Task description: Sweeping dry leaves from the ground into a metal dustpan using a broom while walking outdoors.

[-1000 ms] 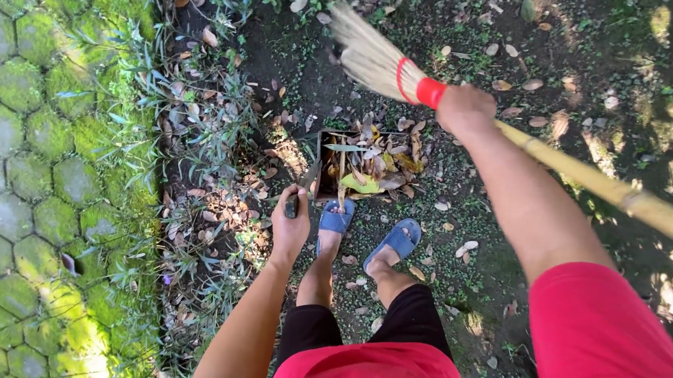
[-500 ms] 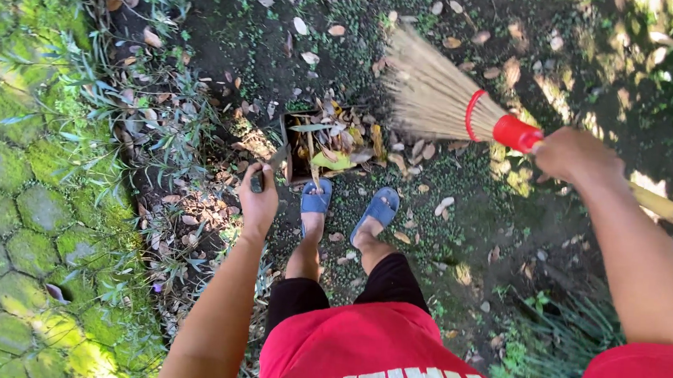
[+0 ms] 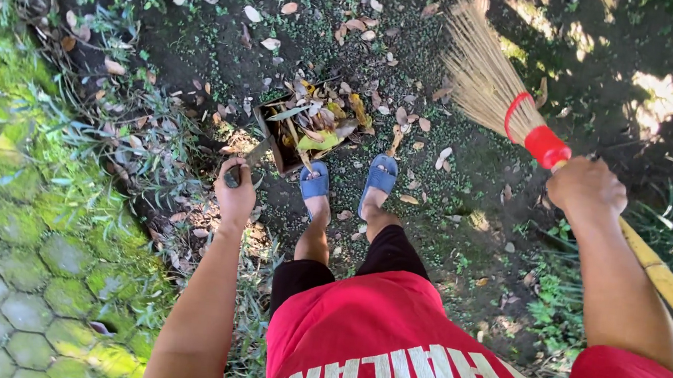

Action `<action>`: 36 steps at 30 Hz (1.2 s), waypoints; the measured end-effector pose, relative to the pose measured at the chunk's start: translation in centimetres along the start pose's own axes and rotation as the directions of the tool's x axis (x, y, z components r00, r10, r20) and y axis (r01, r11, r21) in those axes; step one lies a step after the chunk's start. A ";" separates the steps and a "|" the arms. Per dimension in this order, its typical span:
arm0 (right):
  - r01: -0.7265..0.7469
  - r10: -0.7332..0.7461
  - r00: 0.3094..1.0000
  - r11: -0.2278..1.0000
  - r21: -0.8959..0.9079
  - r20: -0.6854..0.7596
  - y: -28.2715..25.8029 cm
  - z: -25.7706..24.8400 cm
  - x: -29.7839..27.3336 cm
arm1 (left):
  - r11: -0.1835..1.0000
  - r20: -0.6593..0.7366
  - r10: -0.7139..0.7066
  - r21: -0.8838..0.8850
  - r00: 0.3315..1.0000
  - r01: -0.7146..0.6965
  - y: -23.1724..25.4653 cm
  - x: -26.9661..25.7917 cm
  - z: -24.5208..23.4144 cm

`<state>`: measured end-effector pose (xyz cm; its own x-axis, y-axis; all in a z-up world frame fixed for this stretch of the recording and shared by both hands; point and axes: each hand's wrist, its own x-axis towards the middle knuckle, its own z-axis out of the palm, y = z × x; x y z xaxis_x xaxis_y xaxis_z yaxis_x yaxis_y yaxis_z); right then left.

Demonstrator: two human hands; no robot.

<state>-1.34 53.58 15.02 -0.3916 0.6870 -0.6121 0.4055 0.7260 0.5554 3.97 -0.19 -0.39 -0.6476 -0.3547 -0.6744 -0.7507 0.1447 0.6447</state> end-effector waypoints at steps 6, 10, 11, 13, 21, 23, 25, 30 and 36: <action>-0.072 0.062 0.987 0.995 0.064 0.145 -0.6 8.5 1.0 | 0.998 -0.024 -0.023 -0.065 0.999 0.022 -0.4 0.8 -1.2; 0.026 -0.061 0.989 0.968 0.249 0.134 -3.6 13.1 -0.2 | 0.976 -0.100 0.183 -0.100 0.978 -0.193 -2.8 2.4 -1.1; 0.034 -0.072 0.987 0.969 0.244 0.145 -4.7 12.9 -1.4 | 0.974 -0.125 0.193 -0.093 0.973 -0.205 -2.7 2.3 -0.8; 0.037 -0.077 0.984 0.969 0.244 0.158 -6.9 12.5 -3.2 | 0.972 -0.142 0.206 -0.083 0.968 -0.219 -2.9 2.6 -0.4; 0.169 -0.240 0.954 0.923 0.345 0.177 -11.8 11.6 -6.9 | 0.976 -0.102 0.149 -0.143 0.984 -0.163 -2.0 2.2 0.1; 0.153 -0.236 0.952 0.919 0.364 0.194 -12.2 10.1 -8.2 | 0.969 -0.098 0.169 -0.166 0.981 -0.184 -2.9 2.6 0.1; 0.134 -0.229 0.950 0.914 0.382 0.212 -11.7 9.4 -9.5 | 0.961 -0.090 0.189 -0.190 0.978 -0.203 -3.0 2.3 0.0; 0.176 -0.252 0.956 0.905 0.388 0.153 -7.8 8.1 -11.3 | 0.975 -0.093 0.212 -0.052 0.973 -0.217 -2.1 2.1 -0.6; 0.053 -0.097 0.990 0.929 0.365 0.102 1.4 8.2 -9.3 | 0.974 -0.134 0.224 -0.001 0.965 -0.226 -2.9 3.3 -0.7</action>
<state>9.62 47.97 16.91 -0.3426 0.6067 -0.7173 0.6578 0.7001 0.2780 4.10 -2.41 -4.17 -0.7757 -0.4335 -0.4587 -0.5846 0.2199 0.7810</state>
